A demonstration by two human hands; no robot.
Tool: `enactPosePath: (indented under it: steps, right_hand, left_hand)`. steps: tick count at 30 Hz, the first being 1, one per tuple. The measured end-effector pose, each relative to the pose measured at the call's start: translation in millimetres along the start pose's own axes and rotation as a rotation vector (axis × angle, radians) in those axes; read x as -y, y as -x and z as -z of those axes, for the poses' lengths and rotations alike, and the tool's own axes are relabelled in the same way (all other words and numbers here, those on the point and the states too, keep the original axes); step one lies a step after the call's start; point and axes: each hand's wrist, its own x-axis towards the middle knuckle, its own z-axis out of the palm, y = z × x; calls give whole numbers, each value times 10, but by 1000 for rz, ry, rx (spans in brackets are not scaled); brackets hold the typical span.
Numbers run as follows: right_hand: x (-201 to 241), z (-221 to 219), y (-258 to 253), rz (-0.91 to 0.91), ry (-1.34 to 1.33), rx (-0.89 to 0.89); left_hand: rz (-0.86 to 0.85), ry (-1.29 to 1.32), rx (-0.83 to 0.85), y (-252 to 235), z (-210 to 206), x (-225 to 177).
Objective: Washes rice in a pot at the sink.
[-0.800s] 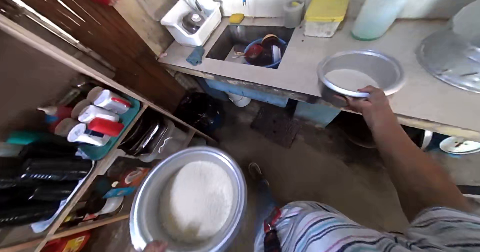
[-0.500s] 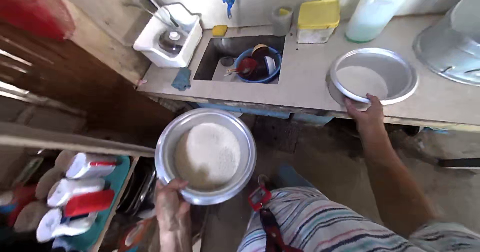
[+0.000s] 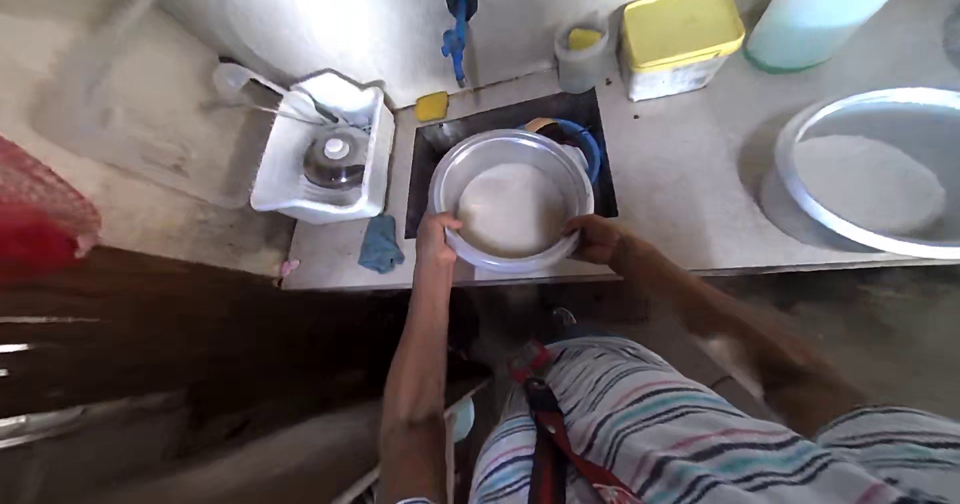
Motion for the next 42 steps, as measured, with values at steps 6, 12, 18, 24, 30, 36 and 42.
enactPosePath:
  steps: [6,12,18,24,30,36,42]
  right_hand:
    - [529,-532,-637,24,-92,-135]
    - [615,-913,-1359,140,-409,-291]
    - [646,-1092,-1846,219,-438,-362]
    - [708,-1293,-2039,239,-409,-391]
    - [822,-1357,-2190,222,-346,-369]
    - [947,-1416,-2222,171,-285,-413]
    - [934,-1369,-2376,166,-314,-331]
  left_hand:
    - [103,-247,155,-1675,-97,-60]
    - [-602,-669,481,-2826,-560,-925]
    - [-1254,-953,793,-3347,-1394,-1108]
    - [-1040,-915,716,-3354,-1459,-1144]
    - [-678,-1047,1004,-3305,-1092,16]
    - [-769,-1598,1201,-3915,-1323,271]
    - [-347,-1727,1156,-3598,-1154,-29]
